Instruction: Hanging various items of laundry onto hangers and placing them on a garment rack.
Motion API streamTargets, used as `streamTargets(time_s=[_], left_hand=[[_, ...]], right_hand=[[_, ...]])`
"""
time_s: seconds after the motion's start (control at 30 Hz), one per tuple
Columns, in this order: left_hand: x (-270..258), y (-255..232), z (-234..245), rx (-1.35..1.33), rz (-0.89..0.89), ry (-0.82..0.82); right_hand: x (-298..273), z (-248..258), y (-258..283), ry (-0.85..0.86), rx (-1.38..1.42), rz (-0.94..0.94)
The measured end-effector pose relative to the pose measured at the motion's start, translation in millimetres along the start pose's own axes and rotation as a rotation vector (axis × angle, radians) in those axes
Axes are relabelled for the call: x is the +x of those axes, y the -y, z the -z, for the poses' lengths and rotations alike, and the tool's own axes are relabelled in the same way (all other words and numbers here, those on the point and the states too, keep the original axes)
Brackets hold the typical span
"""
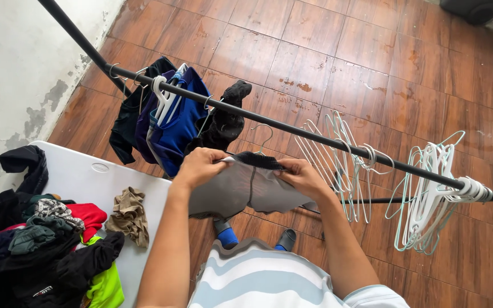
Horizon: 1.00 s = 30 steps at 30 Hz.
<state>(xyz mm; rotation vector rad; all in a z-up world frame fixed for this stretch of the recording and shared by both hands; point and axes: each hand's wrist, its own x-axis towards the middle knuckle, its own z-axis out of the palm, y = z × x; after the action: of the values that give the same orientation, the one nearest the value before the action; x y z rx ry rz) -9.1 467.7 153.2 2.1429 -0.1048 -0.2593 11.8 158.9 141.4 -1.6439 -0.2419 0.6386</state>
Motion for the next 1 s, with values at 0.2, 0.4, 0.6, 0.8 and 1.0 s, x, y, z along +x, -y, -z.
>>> streamTargets(time_s=[0.2,0.4,0.6,0.8,1.0], left_hand=[[20.8,44.9,-29.0,0.177,-0.066,-0.273],[39.1,86.2,-42.8,0.304,0.139,-0.441],[76.5,146.1,-79.3,0.195,0.168,-0.283],[94.1,168.2,-90.2,0.202,0.192,-0.255],[93.6,180.8,-66.6,0.222,0.232,-0.251]], right_hand=[[11.1,-8.2,-20.8,-0.014,-0.152,-0.083],[17.6,-16.7,-19.8,-0.105,-0.350,-0.127],[48.1,-24.1,-59.3,-0.343,-0.268,0.021],[91.8,-63.4,-69.6,-0.597,-0.184,-0.033],[146.5,-97.3,-106.8,-0.522,-0.083,-0.018]])
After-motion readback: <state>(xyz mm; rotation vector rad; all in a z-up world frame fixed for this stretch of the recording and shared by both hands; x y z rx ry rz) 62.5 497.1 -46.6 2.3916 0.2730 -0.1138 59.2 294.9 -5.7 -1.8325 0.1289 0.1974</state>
